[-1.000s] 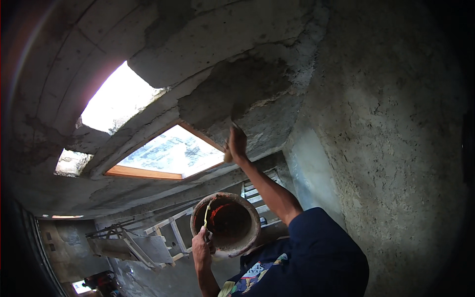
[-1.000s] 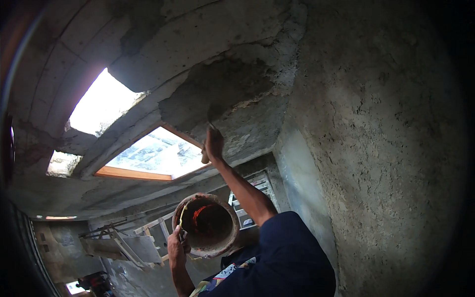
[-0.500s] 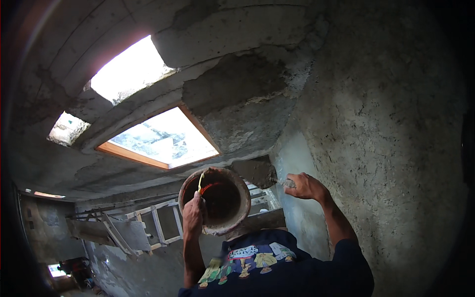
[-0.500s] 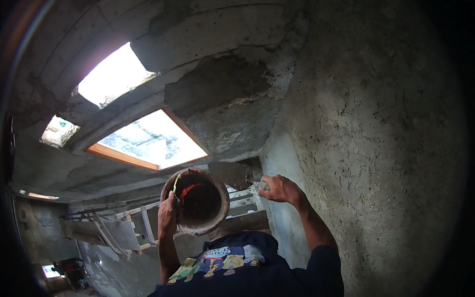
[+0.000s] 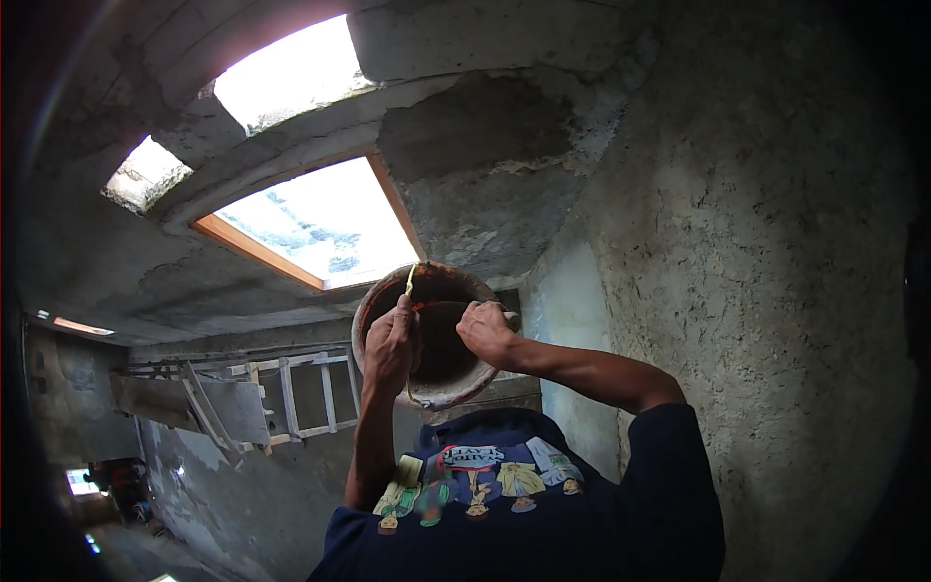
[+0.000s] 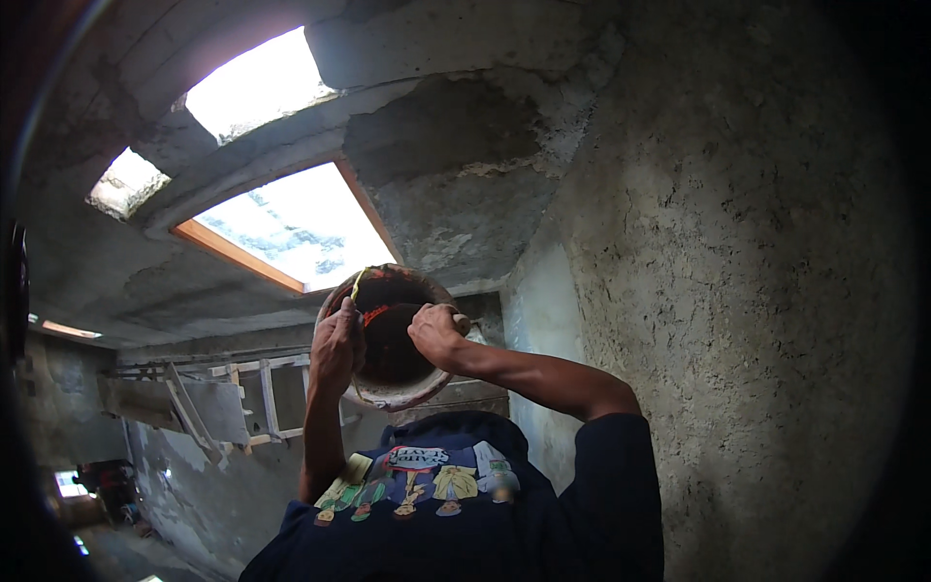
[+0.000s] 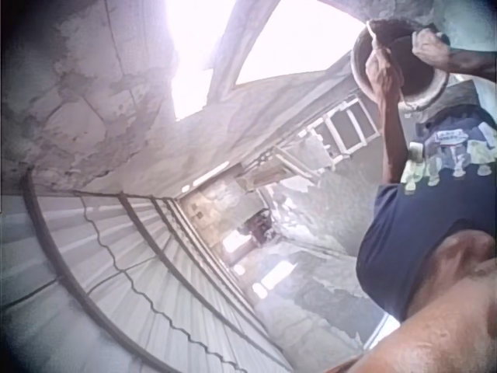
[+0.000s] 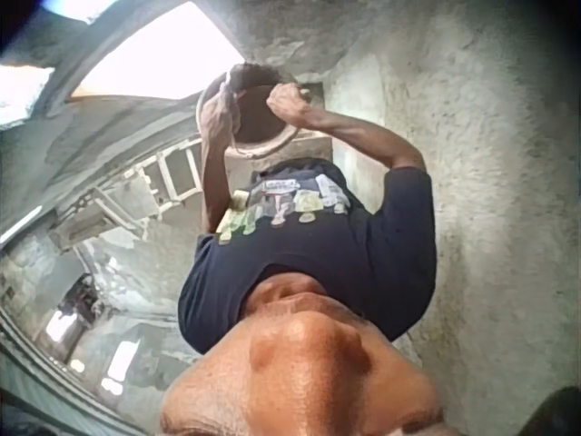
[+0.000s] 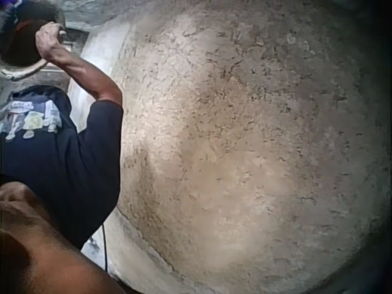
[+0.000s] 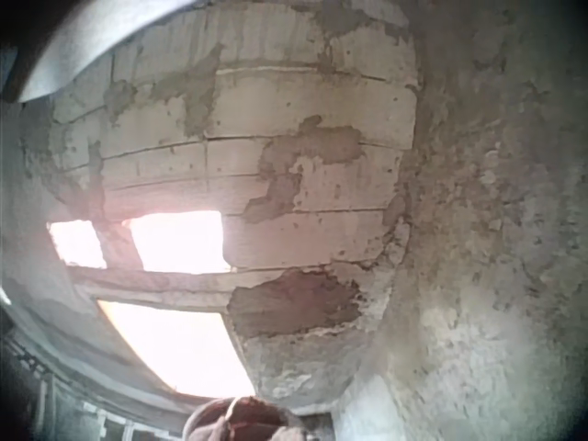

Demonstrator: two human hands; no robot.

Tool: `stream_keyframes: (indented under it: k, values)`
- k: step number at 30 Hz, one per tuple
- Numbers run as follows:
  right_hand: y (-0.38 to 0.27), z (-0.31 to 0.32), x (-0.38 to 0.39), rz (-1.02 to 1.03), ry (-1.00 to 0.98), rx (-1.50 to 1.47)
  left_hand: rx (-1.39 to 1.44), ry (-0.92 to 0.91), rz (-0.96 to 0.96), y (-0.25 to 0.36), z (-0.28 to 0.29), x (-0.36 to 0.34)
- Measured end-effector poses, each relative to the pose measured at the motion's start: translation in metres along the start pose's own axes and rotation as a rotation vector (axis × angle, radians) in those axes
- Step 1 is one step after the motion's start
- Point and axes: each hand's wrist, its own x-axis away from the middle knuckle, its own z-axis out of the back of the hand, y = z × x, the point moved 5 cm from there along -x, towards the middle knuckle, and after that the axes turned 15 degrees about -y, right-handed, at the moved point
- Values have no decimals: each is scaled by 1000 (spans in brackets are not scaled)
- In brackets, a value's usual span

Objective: The person scoops mortar from a bucket with a trowel and spreads it onto the ceiling overhead.

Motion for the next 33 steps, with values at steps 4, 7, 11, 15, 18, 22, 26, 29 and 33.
stream_keyframes:
  k: [4,7,11,15,18,22,26,29,33]
  values:
    - [-9,-14,-10,-6,-70,-57,-266,61,-63,7,1,-4]
    - [-9,-19,-5,90,-57,-135,-543,111,-208,17,-2,-6]
    - [-8,-24,7,213,-9,-264,-258,102,-106,7,-8,-5]
    - [-20,-34,21,380,-37,-321,-169,68,-26,11,-13,-1]
    - [-17,-32,25,455,81,-502,-105,67,7,15,-18,2]
    - [-19,-38,17,464,17,-578,-97,22,99,17,-26,4]
    - [-19,-37,10,465,-14,-733,-159,33,104,20,-25,1]
    - [-8,-39,3,421,-298,-725,-182,58,40,21,-15,0]
    - [32,-28,15,459,-275,-815,-211,120,70,23,14,4]
